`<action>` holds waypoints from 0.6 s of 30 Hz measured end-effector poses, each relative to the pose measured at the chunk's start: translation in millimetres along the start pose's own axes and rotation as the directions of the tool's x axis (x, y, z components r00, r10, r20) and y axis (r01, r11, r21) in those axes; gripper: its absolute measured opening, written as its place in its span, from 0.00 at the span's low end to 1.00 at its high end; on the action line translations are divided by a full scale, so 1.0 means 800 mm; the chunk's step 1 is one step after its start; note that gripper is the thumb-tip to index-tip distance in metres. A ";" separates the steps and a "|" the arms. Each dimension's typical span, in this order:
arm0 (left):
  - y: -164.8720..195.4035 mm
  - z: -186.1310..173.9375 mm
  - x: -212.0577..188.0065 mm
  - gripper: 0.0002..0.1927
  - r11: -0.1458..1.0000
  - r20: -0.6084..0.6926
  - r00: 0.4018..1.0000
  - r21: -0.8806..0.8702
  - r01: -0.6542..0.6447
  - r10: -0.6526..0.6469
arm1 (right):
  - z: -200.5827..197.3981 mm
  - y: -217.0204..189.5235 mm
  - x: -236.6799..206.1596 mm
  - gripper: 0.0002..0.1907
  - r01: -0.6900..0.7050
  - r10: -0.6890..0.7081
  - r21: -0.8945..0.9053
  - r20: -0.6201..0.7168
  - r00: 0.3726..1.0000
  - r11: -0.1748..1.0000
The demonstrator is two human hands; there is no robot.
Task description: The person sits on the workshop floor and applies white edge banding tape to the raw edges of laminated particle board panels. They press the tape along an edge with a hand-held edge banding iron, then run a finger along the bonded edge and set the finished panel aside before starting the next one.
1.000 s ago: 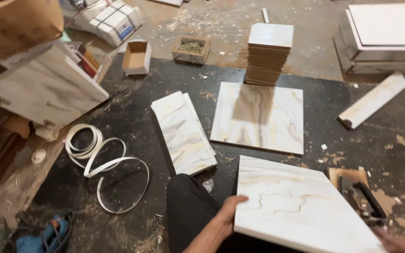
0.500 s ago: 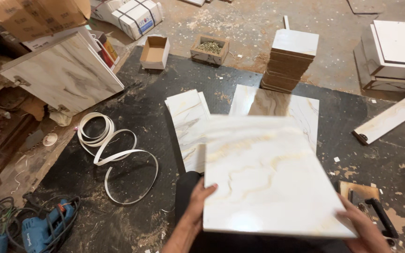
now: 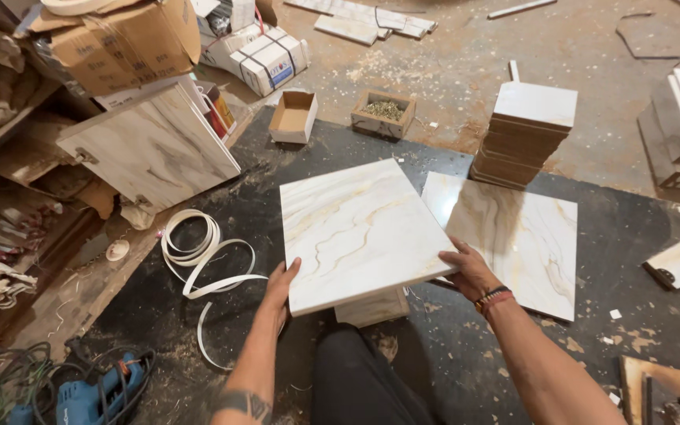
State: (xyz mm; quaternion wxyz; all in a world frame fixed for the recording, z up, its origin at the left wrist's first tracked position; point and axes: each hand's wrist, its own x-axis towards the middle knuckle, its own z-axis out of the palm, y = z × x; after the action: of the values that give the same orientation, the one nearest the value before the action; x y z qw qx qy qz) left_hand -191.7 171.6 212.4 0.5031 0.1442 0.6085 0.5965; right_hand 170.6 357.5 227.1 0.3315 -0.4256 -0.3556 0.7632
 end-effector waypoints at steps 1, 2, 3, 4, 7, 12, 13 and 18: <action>0.001 -0.005 0.013 0.32 0.997 -0.040 0.999 0.078 0.016 -0.013 | 0.004 0.004 0.007 0.36 -0.052 0.052 -0.009 -0.023 0.998 0.999; 0.000 -0.007 0.026 0.32 0.987 -0.076 0.997 0.157 0.030 -0.018 | 0.009 0.006 0.013 0.36 -0.099 0.098 -0.014 -0.047 0.994 0.995; -0.006 -0.009 0.033 0.32 0.981 -0.073 0.997 0.186 0.053 -0.040 | 0.008 0.012 0.017 0.37 -0.150 0.148 -0.014 -0.076 0.986 0.989; -0.013 -0.008 0.038 0.31 0.974 -0.068 0.996 0.214 0.076 -0.063 | 0.006 0.017 0.019 0.38 -0.128 0.124 -0.059 -0.066 0.990 0.990; -0.046 -0.006 0.045 0.30 0.943 -0.094 0.993 0.318 0.100 -0.073 | -0.001 0.038 0.021 0.40 -0.089 0.075 -0.245 -0.063 0.995 0.965; -0.086 -0.015 0.041 0.29 0.956 -0.114 0.991 0.273 0.102 -0.073 | -0.007 0.083 0.033 0.45 -0.123 0.090 -0.430 -0.097 0.991 0.894; -0.091 -0.017 0.039 0.30 0.954 -0.115 0.990 0.281 0.106 -0.076 | -0.005 0.092 0.035 0.45 -0.076 0.046 -0.431 -0.081 0.996 0.899; -0.117 -0.023 0.023 0.34 0.952 -0.158 0.986 0.287 0.105 -0.061 | -0.019 0.116 0.029 0.44 -0.021 -0.032 -0.474 -0.102 0.994 0.880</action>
State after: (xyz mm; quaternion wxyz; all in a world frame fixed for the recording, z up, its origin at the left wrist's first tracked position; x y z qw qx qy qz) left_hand -175.0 151.8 118.8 0.4546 0.1474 0.7316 0.4863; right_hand 155.1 331.1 134.9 0.2379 -0.5329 -0.5145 0.6282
